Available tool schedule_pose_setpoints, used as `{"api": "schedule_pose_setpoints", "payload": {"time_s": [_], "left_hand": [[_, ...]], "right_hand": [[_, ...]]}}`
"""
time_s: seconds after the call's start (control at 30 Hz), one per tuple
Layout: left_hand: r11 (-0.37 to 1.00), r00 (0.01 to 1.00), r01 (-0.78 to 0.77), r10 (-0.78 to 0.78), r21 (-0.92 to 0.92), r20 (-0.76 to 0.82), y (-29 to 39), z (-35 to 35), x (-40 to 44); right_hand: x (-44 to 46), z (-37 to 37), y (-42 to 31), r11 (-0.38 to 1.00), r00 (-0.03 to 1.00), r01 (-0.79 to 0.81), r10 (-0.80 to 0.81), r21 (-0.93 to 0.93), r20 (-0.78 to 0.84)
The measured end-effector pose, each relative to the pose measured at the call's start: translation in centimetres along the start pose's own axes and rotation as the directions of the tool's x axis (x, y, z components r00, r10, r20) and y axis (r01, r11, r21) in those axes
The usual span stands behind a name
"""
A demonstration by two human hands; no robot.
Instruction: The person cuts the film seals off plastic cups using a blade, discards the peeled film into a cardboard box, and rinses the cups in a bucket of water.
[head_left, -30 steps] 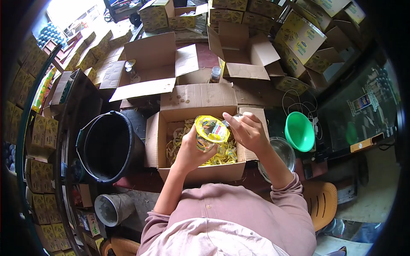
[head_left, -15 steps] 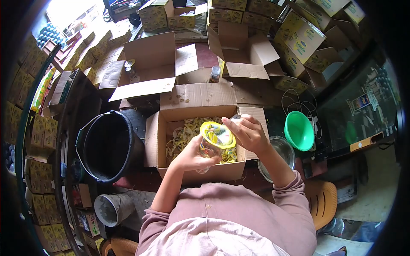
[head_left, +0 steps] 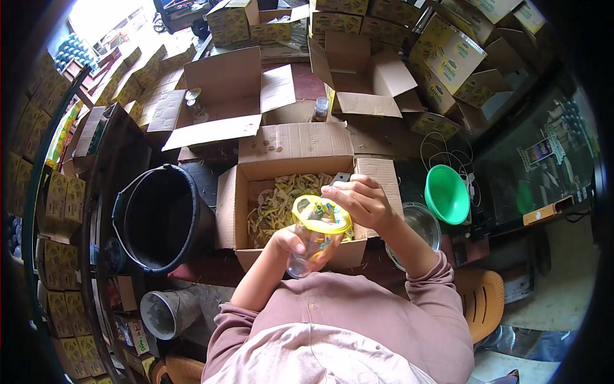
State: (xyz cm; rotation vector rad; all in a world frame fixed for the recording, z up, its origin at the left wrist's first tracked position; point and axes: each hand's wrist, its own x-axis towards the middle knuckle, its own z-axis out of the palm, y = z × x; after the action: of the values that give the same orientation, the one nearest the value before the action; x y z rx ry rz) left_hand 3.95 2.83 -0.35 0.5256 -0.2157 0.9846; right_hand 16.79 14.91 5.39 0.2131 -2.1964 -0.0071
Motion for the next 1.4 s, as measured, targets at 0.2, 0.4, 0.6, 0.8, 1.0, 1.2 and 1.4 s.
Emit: {"api": "schedule_pose_setpoints", "payload": {"time_s": [0.2,0.4,0.6,0.8,1.0,1.2,1.4], "left_hand": [[0.877,0.907,0.247,-0.059,-0.412,0.417,-1.0,-1.0,2.0],[0.768,0.793,0.340,0.075,-0.542,0.604,-1.9,-0.9,2.9],[0.725,0.824,0.311,0.117,-0.615,0.554,-2.4,-1.3,2.3],[0.788,0.911,0.152,0.123,-0.597,0.394,-1.8,-0.9,1.4],[0.949,0.973,-0.055,0.121,-0.312,0.196,-1.0,-1.0,0.1],[0.626,0.873,0.039,0.358,0.779,-0.331,1.8,1.1,-1.9],[0.230,0.655,0.083,0.721,0.970,-0.227,1.4,2.4,-1.4]], "right_hand": [[0.3,0.7,-0.2,0.999,0.999,-0.017,0.018,0.028,-0.047],[1.0,1.2,0.0,0.999,0.993,-0.018,0.022,0.031,-0.117],[1.0,1.8,0.2,0.999,0.991,-0.014,0.019,0.041,-0.132],[0.2,1.6,1.4,0.995,0.975,-0.101,0.102,0.017,-0.196],[-3.7,3.1,3.1,0.834,0.833,-0.544,0.550,0.090,-0.057],[-9.9,5.6,0.1,0.539,0.032,-0.536,0.782,-0.650,0.622],[-9.5,3.4,0.0,0.366,0.345,-0.928,0.789,0.061,0.509]]}}
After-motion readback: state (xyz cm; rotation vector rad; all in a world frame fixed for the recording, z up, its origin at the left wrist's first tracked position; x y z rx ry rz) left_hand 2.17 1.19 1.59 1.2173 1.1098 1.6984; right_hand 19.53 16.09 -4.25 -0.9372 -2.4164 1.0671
